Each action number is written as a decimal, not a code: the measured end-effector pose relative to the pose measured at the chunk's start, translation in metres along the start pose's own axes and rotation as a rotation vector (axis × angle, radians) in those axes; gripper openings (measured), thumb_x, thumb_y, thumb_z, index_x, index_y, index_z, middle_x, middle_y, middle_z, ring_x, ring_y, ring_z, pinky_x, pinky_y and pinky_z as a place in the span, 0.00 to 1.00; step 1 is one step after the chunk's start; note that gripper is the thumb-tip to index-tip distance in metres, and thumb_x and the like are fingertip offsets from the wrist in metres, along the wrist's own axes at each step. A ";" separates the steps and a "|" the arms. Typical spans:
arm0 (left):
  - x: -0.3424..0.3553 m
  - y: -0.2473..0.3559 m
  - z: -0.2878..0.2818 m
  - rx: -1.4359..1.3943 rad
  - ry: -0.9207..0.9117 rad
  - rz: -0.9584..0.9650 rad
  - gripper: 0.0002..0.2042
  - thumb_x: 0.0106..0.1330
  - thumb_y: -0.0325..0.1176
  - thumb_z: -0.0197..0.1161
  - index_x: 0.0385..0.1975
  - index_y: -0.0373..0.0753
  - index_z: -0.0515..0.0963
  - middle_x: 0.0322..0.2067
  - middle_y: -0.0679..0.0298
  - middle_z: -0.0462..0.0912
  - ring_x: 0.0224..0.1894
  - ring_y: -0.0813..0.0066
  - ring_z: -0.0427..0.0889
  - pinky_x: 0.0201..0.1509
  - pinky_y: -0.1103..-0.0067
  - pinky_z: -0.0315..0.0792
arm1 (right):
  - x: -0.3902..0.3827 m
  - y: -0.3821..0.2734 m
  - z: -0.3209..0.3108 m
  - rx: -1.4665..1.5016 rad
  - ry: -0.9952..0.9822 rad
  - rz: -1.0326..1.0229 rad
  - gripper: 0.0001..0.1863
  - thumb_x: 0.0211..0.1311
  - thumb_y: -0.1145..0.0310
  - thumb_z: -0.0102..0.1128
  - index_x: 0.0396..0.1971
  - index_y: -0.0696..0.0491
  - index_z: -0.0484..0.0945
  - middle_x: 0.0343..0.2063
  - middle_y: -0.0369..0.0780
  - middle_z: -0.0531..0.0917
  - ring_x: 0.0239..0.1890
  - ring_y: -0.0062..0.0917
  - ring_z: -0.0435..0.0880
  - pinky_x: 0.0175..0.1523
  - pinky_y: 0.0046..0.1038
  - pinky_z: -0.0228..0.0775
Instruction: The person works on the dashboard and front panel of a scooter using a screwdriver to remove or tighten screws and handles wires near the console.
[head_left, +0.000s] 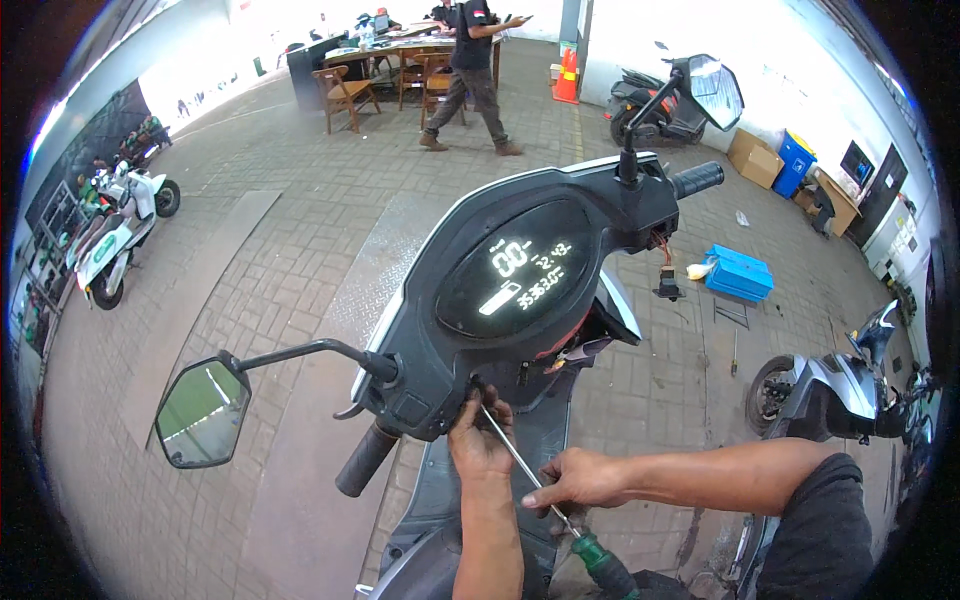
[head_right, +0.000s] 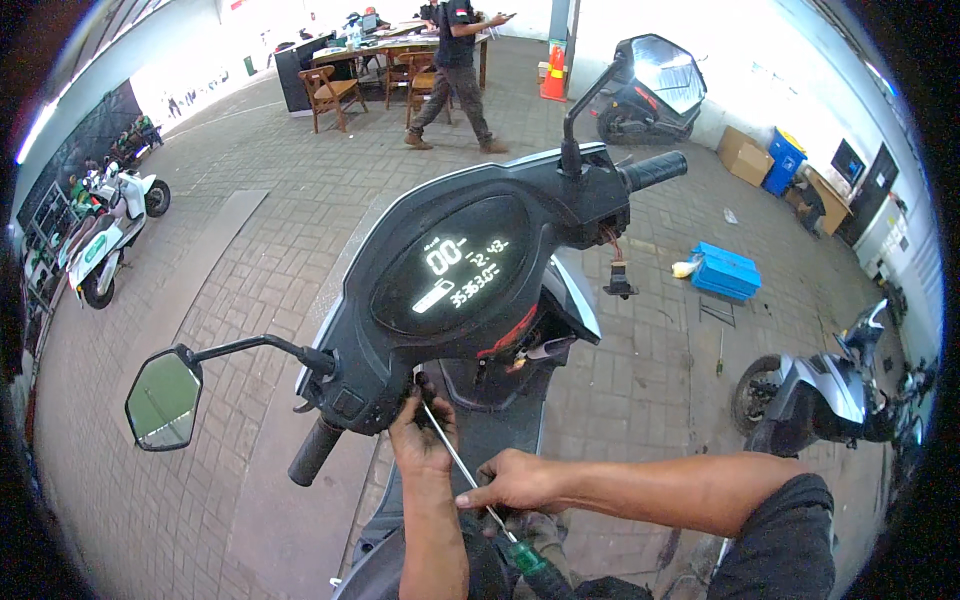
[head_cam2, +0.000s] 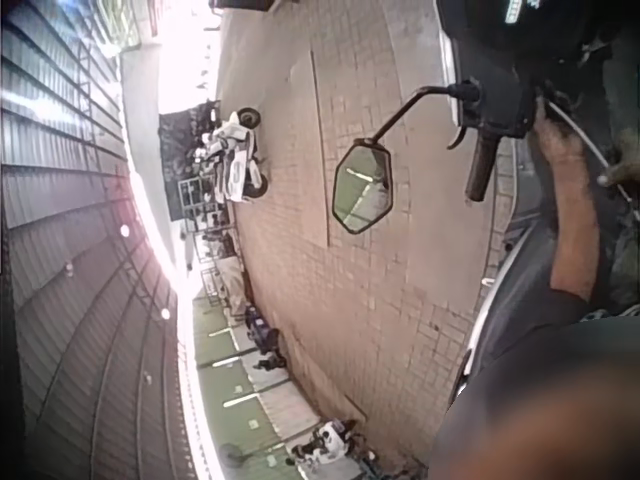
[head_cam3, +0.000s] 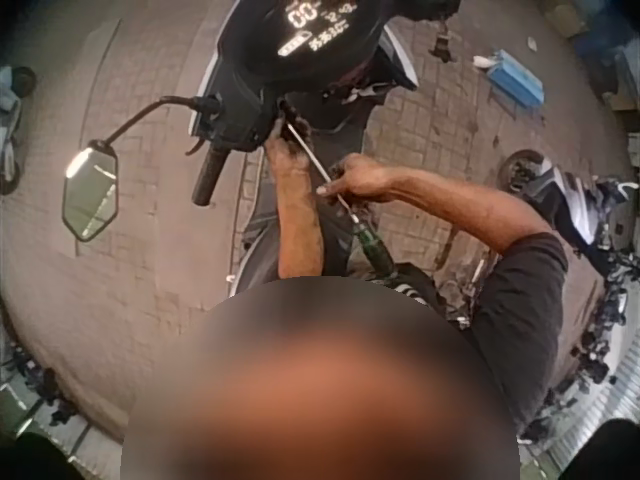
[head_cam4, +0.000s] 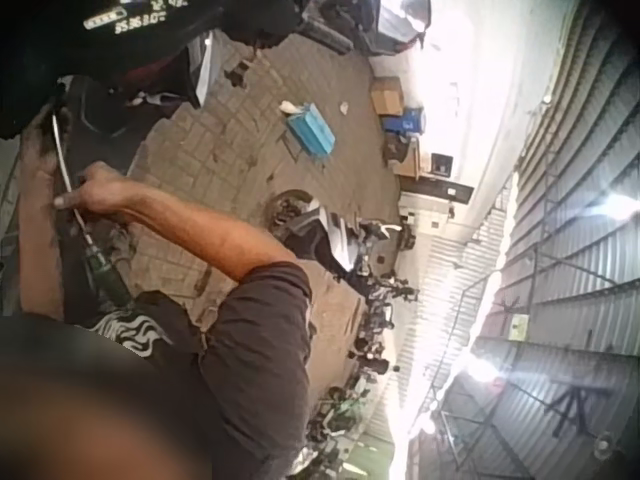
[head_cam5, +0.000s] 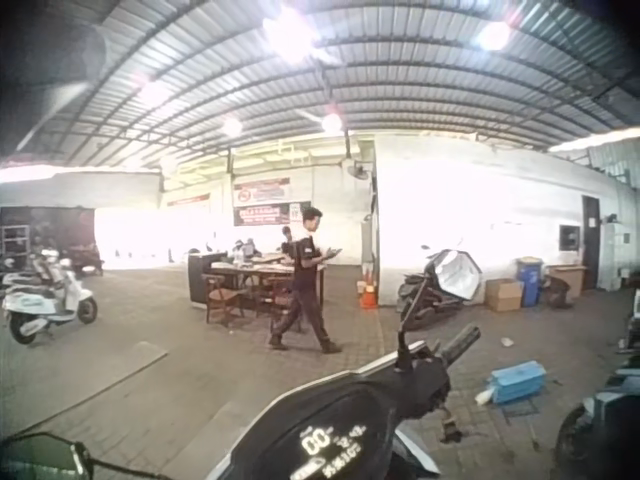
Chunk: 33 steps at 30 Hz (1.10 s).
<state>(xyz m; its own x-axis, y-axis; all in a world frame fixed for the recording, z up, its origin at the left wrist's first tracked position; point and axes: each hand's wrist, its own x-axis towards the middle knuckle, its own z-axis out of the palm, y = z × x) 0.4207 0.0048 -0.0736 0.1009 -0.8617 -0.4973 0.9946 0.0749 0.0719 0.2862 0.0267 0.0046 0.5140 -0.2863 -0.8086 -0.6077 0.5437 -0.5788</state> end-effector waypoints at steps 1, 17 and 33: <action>0.001 -0.001 0.000 0.014 0.009 0.021 0.07 0.56 0.24 0.56 0.35 0.35 0.75 0.32 0.62 0.79 0.34 0.74 0.78 0.31 0.79 0.75 | -0.001 -0.003 0.000 -0.109 0.033 0.024 0.18 0.57 0.61 0.56 0.33 0.64 0.71 0.28 0.41 0.77 0.25 0.24 0.78 0.30 0.25 0.73; 0.008 -0.029 -0.009 0.119 0.031 0.192 0.04 0.55 0.24 0.54 0.31 0.38 0.70 0.22 0.68 0.71 0.18 0.84 0.65 0.15 0.89 0.59 | -0.005 0.032 -0.012 -0.048 0.193 -0.117 0.19 0.54 0.58 0.58 0.23 0.62 0.73 0.13 0.38 0.74 0.14 0.22 0.73 0.19 0.26 0.65; 0.189 -0.142 -0.294 0.731 0.839 0.053 0.04 0.55 0.30 0.55 0.27 0.38 0.70 0.22 0.61 0.72 0.19 0.72 0.71 0.17 0.77 0.67 | -0.008 0.232 -0.005 0.106 0.477 0.251 0.35 0.44 0.69 0.66 0.53 0.53 0.58 0.28 0.41 0.75 0.24 0.24 0.76 0.28 0.26 0.68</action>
<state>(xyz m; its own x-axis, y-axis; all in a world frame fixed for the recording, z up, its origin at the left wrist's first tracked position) 0.3052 -0.0210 -0.4319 0.4024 -0.2328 -0.8854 0.7624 -0.4502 0.4649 0.1380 0.1516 -0.1234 0.0144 -0.4501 -0.8928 -0.5995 0.7108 -0.3680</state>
